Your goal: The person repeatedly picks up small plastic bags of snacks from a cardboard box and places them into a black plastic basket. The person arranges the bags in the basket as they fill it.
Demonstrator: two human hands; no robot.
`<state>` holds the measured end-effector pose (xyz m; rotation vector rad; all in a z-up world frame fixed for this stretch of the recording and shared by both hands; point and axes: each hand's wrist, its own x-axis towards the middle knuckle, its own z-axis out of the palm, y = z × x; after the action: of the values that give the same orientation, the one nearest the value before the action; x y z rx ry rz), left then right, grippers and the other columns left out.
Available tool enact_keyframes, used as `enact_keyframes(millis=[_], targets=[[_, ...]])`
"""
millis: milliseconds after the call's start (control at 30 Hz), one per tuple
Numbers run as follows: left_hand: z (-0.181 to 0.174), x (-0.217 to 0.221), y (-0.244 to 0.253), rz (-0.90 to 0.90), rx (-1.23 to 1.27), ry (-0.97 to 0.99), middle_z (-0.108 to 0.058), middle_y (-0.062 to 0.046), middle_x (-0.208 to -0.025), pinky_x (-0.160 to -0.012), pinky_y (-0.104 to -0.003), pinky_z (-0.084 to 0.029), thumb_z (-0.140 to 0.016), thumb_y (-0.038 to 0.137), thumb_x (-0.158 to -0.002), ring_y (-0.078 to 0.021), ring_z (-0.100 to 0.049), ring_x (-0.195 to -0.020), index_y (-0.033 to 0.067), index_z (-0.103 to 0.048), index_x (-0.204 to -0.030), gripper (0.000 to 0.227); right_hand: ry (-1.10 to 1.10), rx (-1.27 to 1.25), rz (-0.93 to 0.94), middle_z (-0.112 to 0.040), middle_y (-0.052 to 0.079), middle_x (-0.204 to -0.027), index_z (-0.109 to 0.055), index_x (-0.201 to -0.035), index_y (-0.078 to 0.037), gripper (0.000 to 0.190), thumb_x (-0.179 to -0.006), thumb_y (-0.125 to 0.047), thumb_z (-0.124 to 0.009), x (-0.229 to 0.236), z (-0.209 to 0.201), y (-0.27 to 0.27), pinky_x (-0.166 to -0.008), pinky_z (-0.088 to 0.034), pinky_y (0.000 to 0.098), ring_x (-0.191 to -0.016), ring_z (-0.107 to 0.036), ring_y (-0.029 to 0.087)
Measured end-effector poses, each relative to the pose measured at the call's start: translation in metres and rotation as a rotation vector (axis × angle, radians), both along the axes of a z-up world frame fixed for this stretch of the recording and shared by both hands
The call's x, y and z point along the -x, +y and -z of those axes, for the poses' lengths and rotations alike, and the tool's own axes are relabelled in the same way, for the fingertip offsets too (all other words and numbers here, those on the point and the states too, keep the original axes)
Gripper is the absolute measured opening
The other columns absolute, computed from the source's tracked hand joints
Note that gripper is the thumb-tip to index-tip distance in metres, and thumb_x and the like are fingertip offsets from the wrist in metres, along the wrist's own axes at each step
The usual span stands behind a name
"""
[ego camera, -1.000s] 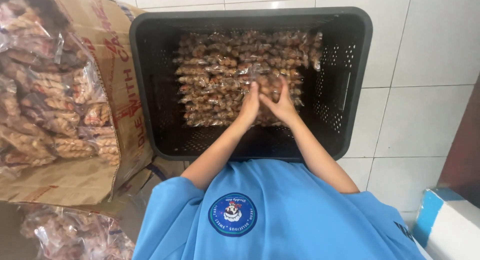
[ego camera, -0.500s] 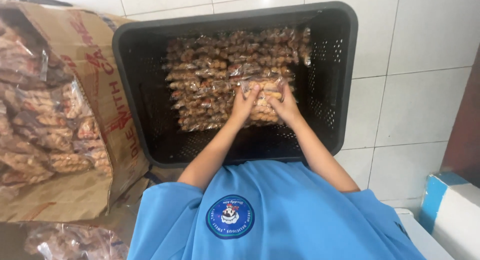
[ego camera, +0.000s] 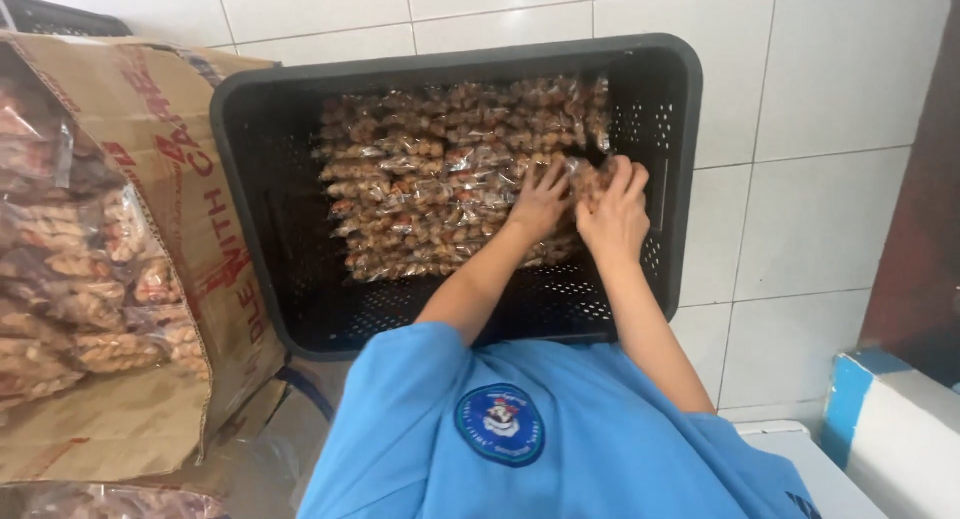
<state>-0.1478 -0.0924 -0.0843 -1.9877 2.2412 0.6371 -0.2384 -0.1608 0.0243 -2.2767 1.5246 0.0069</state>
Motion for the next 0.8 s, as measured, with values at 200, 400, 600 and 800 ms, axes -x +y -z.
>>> enact_keyframes(millis=[200,400,600,800], targets=[[0.026,-0.016,0.000,0.057,-0.068,-0.065,-0.026,0.002,-0.147,-0.100,-0.072,-0.022,-0.063,0.058,-0.076,-0.0362,-0.020,-0.136,0.0352,-0.049,-0.131,0.061,0.250,-0.012,-0.048,-0.034,0.016,-0.123,-0.031,-0.133,-0.008,0.075,-0.072,-0.020,-0.074,-0.015,0.047,-0.019,-0.057,-0.057,0.0533,-0.084,-0.063,0.040],[0.024,-0.015,0.015,0.002,0.107,-0.056,-0.022,-0.002,-0.148,-0.099,-0.073,-0.024,-0.061,0.060,-0.079,-0.0401,-0.018,-0.137,0.0314,-0.050,-0.125,0.056,0.185,-0.110,-0.001,-0.028,0.023,-0.131,-0.024,-0.136,-0.008,0.077,-0.075,-0.016,-0.071,-0.007,0.109,-0.015,-0.067,-0.057,0.0544,-0.089,-0.063,0.044],[0.027,-0.006,0.011,-0.064,0.035,-0.058,-0.014,0.003,-0.153,-0.098,-0.073,-0.025,-0.062,0.058,-0.078,-0.0367,-0.016,-0.138,0.0300,-0.054,-0.125,0.056,0.020,-0.230,-0.042,-0.014,0.032,-0.142,-0.012,-0.146,-0.002,0.097,-0.076,-0.024,-0.076,-0.009,0.047,-0.013,-0.091,-0.046,0.0633,-0.121,-0.037,0.058],[0.010,-0.002,0.010,-0.091,-0.104,-0.026,-0.008,0.000,-0.155,-0.102,-0.074,-0.016,-0.059,0.054,-0.085,-0.0364,-0.008,-0.141,0.0346,-0.032,-0.143,0.067,0.099,-0.235,-0.081,-0.044,0.032,-0.115,-0.023,-0.140,-0.003,0.061,-0.088,0.000,-0.056,0.009,0.067,-0.003,-0.075,-0.052,0.0589,-0.093,-0.057,0.055]])
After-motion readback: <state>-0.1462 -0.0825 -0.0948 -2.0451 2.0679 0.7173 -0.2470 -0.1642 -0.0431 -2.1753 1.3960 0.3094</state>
